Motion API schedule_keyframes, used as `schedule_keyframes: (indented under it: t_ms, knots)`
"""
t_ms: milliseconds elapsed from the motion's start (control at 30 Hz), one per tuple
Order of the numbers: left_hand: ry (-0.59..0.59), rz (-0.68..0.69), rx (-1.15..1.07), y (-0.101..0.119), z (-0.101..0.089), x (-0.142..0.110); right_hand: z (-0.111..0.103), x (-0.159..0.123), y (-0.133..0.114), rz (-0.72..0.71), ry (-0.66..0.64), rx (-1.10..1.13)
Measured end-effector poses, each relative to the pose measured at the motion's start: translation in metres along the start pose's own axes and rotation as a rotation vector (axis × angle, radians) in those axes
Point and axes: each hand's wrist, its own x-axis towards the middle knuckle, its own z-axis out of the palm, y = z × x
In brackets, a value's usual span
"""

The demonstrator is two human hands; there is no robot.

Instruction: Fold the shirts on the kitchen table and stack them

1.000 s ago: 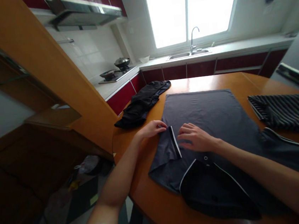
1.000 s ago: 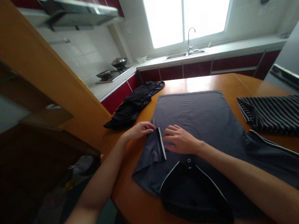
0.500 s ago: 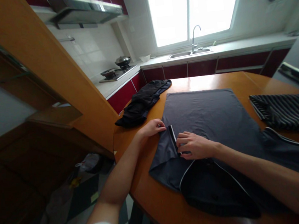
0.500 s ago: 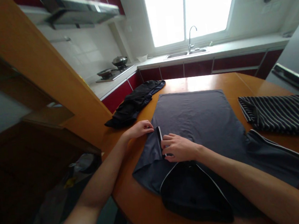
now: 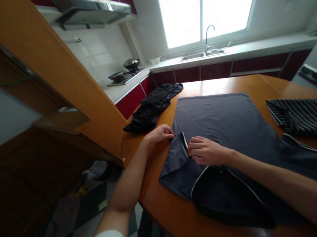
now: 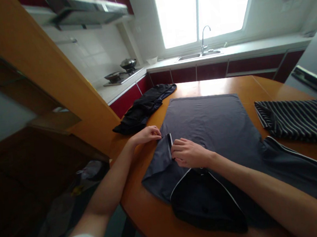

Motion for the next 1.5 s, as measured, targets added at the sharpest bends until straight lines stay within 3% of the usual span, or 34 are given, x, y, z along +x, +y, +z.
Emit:
schedule_keyframes:
  t_ms: [133, 467, 700, 933, 1100, 1300, 1500]
  knots:
    - [-0.001, -0.019, 0.011, -0.002, 0.002, 0.003, -0.003, -0.001, 0.0, 0.015, 0.072, 0.002]
    - [-0.044, -0.021, -0.029, -0.002, -0.003, -0.003, -0.003, -0.006, 0.005, -0.01, -0.08, 0.075]
    - [-0.032, -0.02, -0.039, 0.0, 0.001, 0.0, 0.0, -0.006, 0.008, 0.113, 0.002, 0.062]
    - [-0.016, -0.016, -0.032, -0.002, 0.004, 0.003, 0.002, -0.008, 0.009, 0.078, -0.044, 0.069]
    - [0.043, -0.023, 0.053, 0.001, 0.007, 0.005, 0.004, -0.008, 0.01, 0.102, -0.038, 0.06]
    - [0.236, 0.073, 0.105, 0.016, 0.016, 0.012, 0.005, -0.007, 0.012, 0.162, 0.025, 0.02]
    - [0.088, 0.143, 0.018, 0.022, 0.038, 0.02, 0.006, -0.008, 0.014, 0.167, 0.02, 0.028]
